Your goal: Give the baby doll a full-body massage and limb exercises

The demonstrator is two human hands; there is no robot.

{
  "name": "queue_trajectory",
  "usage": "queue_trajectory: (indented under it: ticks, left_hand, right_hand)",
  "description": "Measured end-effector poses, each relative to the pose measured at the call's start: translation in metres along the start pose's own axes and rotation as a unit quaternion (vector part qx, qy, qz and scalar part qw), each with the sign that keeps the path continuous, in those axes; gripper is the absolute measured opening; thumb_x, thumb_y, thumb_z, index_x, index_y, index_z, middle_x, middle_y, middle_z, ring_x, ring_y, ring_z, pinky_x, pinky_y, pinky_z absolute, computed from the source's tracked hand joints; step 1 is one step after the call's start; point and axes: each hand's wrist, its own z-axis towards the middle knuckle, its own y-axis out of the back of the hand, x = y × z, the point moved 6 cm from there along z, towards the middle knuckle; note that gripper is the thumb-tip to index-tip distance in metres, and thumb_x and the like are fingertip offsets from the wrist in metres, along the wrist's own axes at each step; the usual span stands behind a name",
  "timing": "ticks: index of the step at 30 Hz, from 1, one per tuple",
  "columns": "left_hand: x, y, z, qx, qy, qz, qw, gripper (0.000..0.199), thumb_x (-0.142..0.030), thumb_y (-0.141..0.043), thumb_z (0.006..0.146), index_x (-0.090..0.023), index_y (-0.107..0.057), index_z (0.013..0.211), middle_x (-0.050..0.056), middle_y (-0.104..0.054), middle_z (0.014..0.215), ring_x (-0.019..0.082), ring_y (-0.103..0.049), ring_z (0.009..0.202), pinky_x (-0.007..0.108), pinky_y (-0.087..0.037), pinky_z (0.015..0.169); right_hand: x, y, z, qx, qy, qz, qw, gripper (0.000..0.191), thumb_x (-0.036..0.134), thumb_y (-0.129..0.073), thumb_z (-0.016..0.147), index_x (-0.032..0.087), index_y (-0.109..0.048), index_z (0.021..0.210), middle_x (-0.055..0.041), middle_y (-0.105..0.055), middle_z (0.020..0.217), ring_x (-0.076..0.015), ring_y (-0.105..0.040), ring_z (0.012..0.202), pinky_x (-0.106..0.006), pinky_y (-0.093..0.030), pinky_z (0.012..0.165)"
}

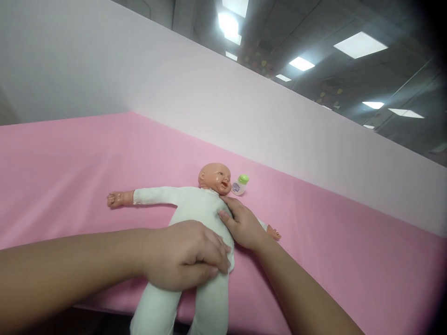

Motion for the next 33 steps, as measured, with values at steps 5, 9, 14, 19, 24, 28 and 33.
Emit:
queue_trajectory:
  ticks: [5,9,14,19,24,28,33]
  left_hand:
    - [0.046,0.028,-0.006,-0.084,0.126,0.102,0.983,0.031,-0.020,-0.056,0.100,-0.025,-0.079,0.119,0.004,-0.079,0.121,0.023,-0.073,0.114,0.033,-0.054,0.105]
    - [0.076,0.051,-0.016,-0.137,0.209,0.126,0.960,0.032,-0.022,-0.056,0.099,-0.027,-0.080,0.120,0.001,-0.079,0.124,0.022,-0.071,0.119,0.032,-0.050,0.108]
    - [0.099,0.069,-0.030,-0.232,0.275,0.114,0.926,0.029,-0.031,-0.057,0.098,-0.024,-0.083,0.109,0.001,-0.081,0.116,0.022,-0.074,0.107,0.031,-0.053,0.096]
    - [0.110,0.079,-0.038,-0.284,0.334,0.117,0.891,0.028,-0.036,-0.059,0.095,-0.021,-0.082,0.091,0.001,-0.081,0.092,0.021,-0.072,0.084,0.031,-0.051,0.075]
    - [0.113,0.079,-0.038,-0.290,0.338,0.119,0.888,0.024,-0.033,-0.061,0.091,-0.023,-0.083,0.094,0.000,-0.082,0.097,0.021,-0.073,0.088,0.031,-0.051,0.077]
    - [0.114,0.078,-0.039,-0.286,0.337,0.118,0.889,0.026,-0.035,-0.061,0.091,-0.023,-0.084,0.096,0.001,-0.082,0.096,0.022,-0.073,0.087,0.031,-0.051,0.077]
    - [0.115,0.078,-0.038,-0.277,0.340,0.124,0.890,0.027,-0.037,-0.060,0.093,-0.022,-0.083,0.091,0.001,-0.081,0.091,0.022,-0.072,0.084,0.031,-0.051,0.076]
  right_hand:
    - [-0.004,-0.001,-0.001,0.004,-0.007,-0.004,1.000,0.049,0.051,-0.047,0.110,0.033,-0.051,0.156,-0.0047,-0.058,0.154,-0.0287,-0.054,0.143,-0.051,-0.045,0.118]
    - [-0.003,-0.002,-0.003,0.010,-0.006,-0.003,1.000,0.050,0.053,-0.045,0.110,0.034,-0.051,0.157,-0.0042,-0.057,0.156,-0.0296,-0.052,0.144,-0.053,-0.044,0.120]
    - [-0.008,-0.006,-0.004,-0.015,0.003,-0.032,0.999,0.050,0.052,-0.047,0.109,0.033,-0.052,0.155,-0.0043,-0.057,0.156,-0.0302,-0.052,0.145,-0.055,-0.045,0.120]
    - [0.002,-0.003,-0.015,-0.096,0.064,-0.095,0.989,0.048,0.048,-0.054,0.105,0.026,-0.060,0.148,-0.0118,-0.053,0.158,-0.0359,-0.046,0.149,-0.061,-0.043,0.121]
    - [0.072,-0.015,-0.051,0.023,0.337,-0.068,0.939,0.054,0.045,-0.054,0.105,0.026,-0.050,0.156,-0.0107,-0.049,0.162,-0.0343,-0.042,0.153,-0.058,-0.036,0.127]
    - [0.106,-0.032,-0.071,0.142,0.411,-0.044,0.899,0.068,0.064,-0.050,0.106,0.027,-0.042,0.162,-0.0071,-0.053,0.160,-0.0289,-0.044,0.153,-0.050,-0.028,0.132]
    - [0.078,-0.032,-0.044,0.117,0.314,-0.071,0.940,0.075,0.075,-0.045,0.102,0.028,-0.047,0.161,-0.0078,-0.043,0.168,-0.0337,-0.036,0.158,-0.058,-0.027,0.131]
